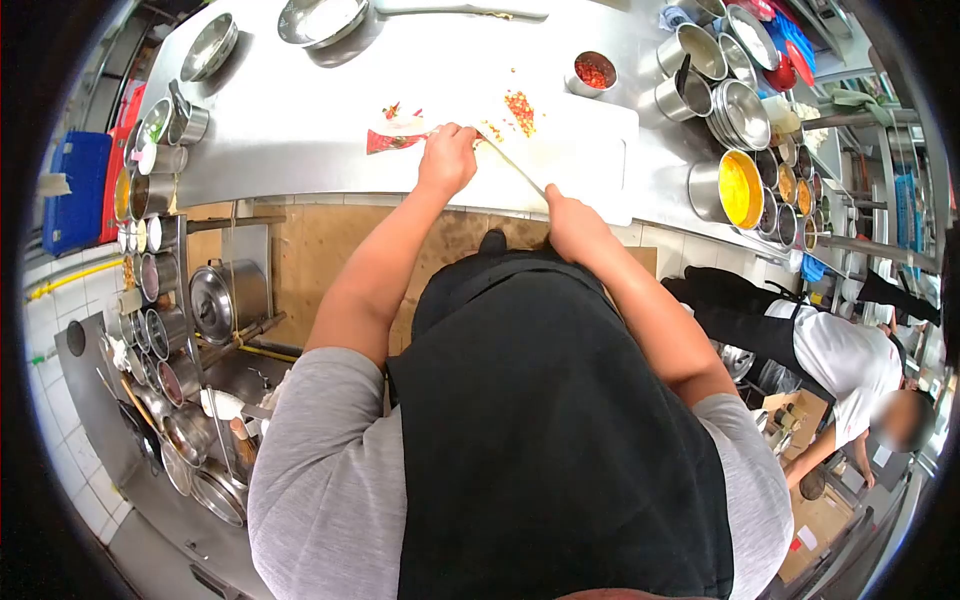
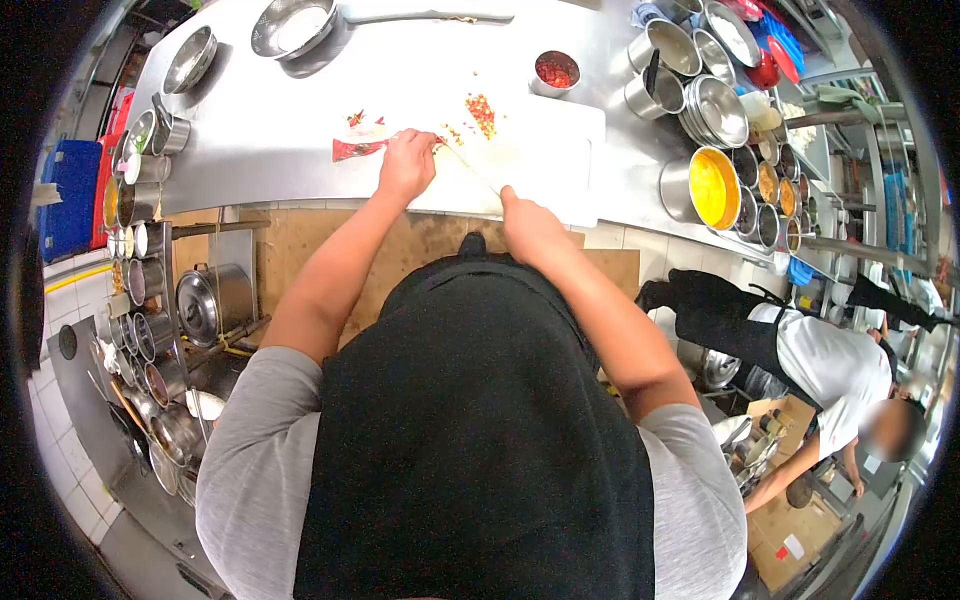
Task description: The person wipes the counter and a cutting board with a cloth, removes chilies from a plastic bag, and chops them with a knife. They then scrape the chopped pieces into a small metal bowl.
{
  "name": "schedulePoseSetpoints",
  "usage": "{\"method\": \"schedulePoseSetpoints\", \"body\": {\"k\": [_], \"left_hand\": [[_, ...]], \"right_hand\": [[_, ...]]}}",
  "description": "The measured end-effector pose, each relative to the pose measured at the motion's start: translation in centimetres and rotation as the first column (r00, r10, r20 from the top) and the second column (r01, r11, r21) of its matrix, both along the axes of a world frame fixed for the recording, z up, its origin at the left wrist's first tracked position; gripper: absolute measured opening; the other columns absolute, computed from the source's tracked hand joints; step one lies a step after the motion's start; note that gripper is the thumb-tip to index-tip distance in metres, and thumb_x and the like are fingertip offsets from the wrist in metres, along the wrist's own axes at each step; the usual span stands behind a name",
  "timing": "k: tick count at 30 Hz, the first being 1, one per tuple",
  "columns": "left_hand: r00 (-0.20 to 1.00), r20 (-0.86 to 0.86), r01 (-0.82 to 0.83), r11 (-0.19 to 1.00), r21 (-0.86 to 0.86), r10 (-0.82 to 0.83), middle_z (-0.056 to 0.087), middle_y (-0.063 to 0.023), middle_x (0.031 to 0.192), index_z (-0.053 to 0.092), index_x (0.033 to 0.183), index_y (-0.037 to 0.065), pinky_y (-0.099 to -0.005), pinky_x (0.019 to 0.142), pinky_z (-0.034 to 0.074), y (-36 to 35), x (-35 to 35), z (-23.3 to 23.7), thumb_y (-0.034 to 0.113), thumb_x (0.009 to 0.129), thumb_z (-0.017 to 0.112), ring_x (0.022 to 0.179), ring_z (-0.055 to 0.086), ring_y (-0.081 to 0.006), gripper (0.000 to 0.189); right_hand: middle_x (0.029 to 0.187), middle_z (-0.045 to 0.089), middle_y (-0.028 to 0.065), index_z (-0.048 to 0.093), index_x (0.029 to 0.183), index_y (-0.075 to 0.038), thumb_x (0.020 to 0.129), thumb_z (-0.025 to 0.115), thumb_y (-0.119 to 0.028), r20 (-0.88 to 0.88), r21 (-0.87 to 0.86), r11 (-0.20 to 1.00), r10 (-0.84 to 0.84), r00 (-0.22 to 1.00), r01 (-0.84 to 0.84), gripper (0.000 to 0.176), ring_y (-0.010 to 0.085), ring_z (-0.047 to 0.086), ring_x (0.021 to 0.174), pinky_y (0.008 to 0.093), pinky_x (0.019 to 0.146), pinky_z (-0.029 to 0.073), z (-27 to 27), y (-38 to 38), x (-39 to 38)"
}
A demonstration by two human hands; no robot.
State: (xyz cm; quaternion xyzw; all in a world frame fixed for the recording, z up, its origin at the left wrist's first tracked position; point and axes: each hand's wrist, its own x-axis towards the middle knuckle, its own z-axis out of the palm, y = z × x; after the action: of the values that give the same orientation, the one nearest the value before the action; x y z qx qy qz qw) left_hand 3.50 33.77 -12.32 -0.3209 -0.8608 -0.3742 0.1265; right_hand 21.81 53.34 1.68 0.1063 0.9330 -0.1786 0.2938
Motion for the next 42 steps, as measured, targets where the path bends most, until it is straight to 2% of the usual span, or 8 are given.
{"method": "schedulePoseSetpoints", "body": {"k": [3,14,17,20,22,32,38,42], "left_hand": [[1.0,0.007,0.003,1.0,0.004,-0.003,0.068,-0.0164,0.091,0.078,0.099,0.006,-0.0547,0.084,0.055,0.2,-0.1,0.0,0.001,0.093,0.066,0.09,0.067,-0.0416,0.015],[1.0,-0.022,-0.007,1.0,0.014,0.007,0.069,-0.0172,0.091,0.078,0.099,0.004,-0.0528,0.08,0.056,-0.1,0.0,-0.1,0.0,0.092,0.07,0.089,0.068,-0.0411,0.011],[0.999,-0.032,-0.003,1.0,0.02,0.004,0.069,-0.017,0.092,0.078,0.099,0.004,-0.0525,0.08,0.056,-0.1,-0.1,-0.4,0.0,0.092,0.07,0.088,0.068,-0.0411,0.011],[0.997,-0.073,0.019,1.0,0.01,-0.018,0.069,-0.0172,0.091,0.078,0.098,0.004,-0.0522,0.079,0.057,0.0,0.2,-0.1,0.0,0.092,0.07,0.087,0.068,-0.0411,0.011],[1.0,-0.016,0.006,1.0,0.0,-0.006,0.069,-0.0178,0.089,0.078,0.098,0.004,-0.0526,0.079,0.056,-0.1,-0.1,-0.2,0.0,0.092,0.069,0.086,0.068,-0.0413,0.011],[0.999,-0.046,-0.009,1.0,0.015,0.009,0.068,-0.0175,0.089,0.076,0.097,0.005,-0.0533,0.08,0.055,-0.1,0.1,-0.5,0.0,0.092,0.07,0.087,0.068,-0.0418,0.01],[0.999,-0.046,0.003,1.0,-0.013,-0.004,0.068,-0.0182,0.09,0.075,0.098,0.005,-0.0534,0.082,0.055,0.1,-0.2,-0.5,0.0,0.093,0.068,0.089,0.067,-0.0427,0.009],[1.0,0.007,0.015,1.0,-0.005,-0.015,0.069,-0.0189,0.093,0.074,0.1,0.004,-0.0539,0.084,0.055,-0.4,-0.1,-0.8,0.0,0.094,0.066,0.092,0.067,-0.0434,0.011]], "right_hand": [[0.11,0.076,0.0345,0.052,0.132,0.003,0.1,0.052,0.001,-0.189,-0.069,0.998,-0.018,0.982,0.006,0.032,0.0509,0.075,0.108,0.0592,0.094,0.059,-4.6,0.2,-2.3],[0.113,0.075,0.0329,0.052,0.133,0.001,0.101,0.053,-0.002,-0.032,0.008,1.0,0.02,0.999,-0.02,0.032,0.0515,0.074,0.109,0.0602,0.094,0.058,1.7,0.4,0.4],[0.111,0.075,0.033,0.051,0.132,0.002,0.101,0.053,0.0,-0.03,-0.011,1.0,-0.006,1.0,0.006,0.032,0.052,0.074,0.107,0.0607,0.092,0.059,1.4,0.3,0.6],[0.109,0.075,0.033,0.051,0.132,0.003,0.1,0.054,0.002,-0.121,-0.066,0.998,-0.001,0.993,-0.007,0.032,0.052,0.074,0.107,0.0605,0.091,0.059,-4.3,0.2,-1.1],[0.108,0.075,0.033,0.051,0.131,0.003,0.099,0.054,0.002,-0.135,-0.061,0.998,0.017,0.991,-0.025,0.032,0.052,0.074,0.106,0.0603,0.09,0.059,-4.1,0.0,-2.9],[0.109,0.076,0.0314,0.052,0.132,0.001,0.1,0.053,0.001,0.009,0.004,1.0,0.011,1.0,-0.011,0.033,0.0512,0.074,0.107,0.0612,0.092,0.058,3.1,0.6,0.5],[0.11,0.075,0.0337,0.052,0.132,0.002,0.1,0.053,0.0,-0.123,-0.073,0.997,-0.004,0.992,-0.005,0.032,0.0519,0.074,0.109,0.0599,0.093,0.058,-4.4,0.5,-0.9],[0.109,0.074,0.0361,0.05,0.129,0.003,0.096,0.056,0.004,-0.077,-0.135,0.99,-0.049,0.996,0.038,0.034,0.0559,0.07,0.108,0.0618,0.092,0.055,-4.8,1.6,-1.6]]}}
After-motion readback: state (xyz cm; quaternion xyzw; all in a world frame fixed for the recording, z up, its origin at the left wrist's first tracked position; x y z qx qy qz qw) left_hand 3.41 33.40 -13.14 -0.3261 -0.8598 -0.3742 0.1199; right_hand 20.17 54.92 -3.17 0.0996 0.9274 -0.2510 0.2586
